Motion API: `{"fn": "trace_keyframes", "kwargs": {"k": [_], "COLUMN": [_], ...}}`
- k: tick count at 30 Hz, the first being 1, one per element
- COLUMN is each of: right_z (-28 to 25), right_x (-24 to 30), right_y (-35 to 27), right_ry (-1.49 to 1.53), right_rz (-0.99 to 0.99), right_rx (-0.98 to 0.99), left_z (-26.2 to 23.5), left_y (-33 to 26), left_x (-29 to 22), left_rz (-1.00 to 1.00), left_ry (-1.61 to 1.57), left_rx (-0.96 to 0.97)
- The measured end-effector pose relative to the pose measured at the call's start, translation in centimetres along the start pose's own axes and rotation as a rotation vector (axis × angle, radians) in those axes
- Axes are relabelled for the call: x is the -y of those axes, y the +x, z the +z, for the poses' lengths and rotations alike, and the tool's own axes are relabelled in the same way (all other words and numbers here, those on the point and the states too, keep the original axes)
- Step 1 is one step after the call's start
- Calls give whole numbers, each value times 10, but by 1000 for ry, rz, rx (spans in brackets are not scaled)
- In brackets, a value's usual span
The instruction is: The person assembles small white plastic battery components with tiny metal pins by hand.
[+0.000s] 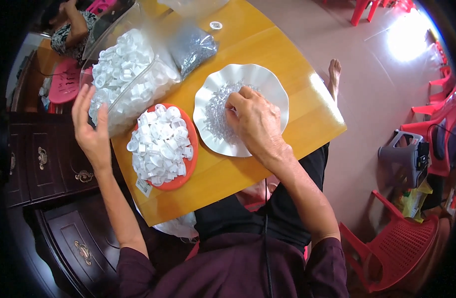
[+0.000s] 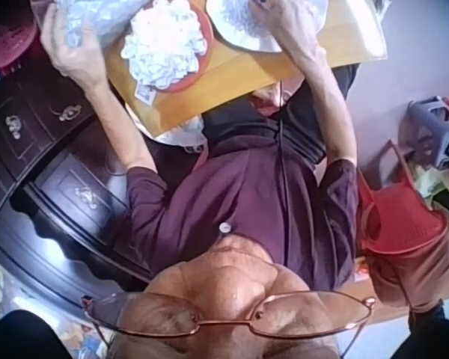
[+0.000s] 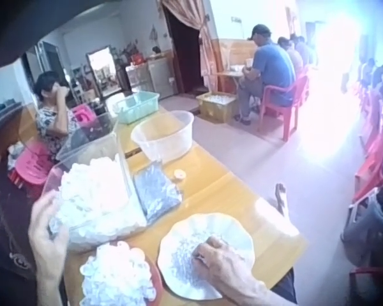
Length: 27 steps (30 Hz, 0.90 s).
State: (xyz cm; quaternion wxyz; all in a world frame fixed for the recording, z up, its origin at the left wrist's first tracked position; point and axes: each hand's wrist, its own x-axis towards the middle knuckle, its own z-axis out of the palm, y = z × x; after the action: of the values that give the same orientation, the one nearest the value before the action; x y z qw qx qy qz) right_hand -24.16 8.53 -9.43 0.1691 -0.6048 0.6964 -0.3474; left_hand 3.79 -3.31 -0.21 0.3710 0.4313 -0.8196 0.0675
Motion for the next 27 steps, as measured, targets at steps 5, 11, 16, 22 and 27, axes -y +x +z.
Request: {"fn": "trace_keyframes", "kwargs": {"k": [5, 11, 16, 22, 27], "right_z": [-14, -26, -23, -13, -6], "right_x": [0, 3, 14, 25, 31], "right_y": [1, -9, -26, -46, -49], "right_ry": [244, 884, 1387, 1611, 1583], "right_rz": [72, 438, 571, 551, 546], "right_rx": [-19, 63, 275, 440, 456], "left_z": [12, 19, 33, 30, 25], "left_y": [-57, -82, -97, -108, -117], "left_x": [-59, -105, -125, -132, -130], "left_rz": [-79, -253, -519, -754, -709], "left_ry": [-332, -681, -1173, -1283, -1289], "left_rx": [108, 252, 329, 380, 362]}}
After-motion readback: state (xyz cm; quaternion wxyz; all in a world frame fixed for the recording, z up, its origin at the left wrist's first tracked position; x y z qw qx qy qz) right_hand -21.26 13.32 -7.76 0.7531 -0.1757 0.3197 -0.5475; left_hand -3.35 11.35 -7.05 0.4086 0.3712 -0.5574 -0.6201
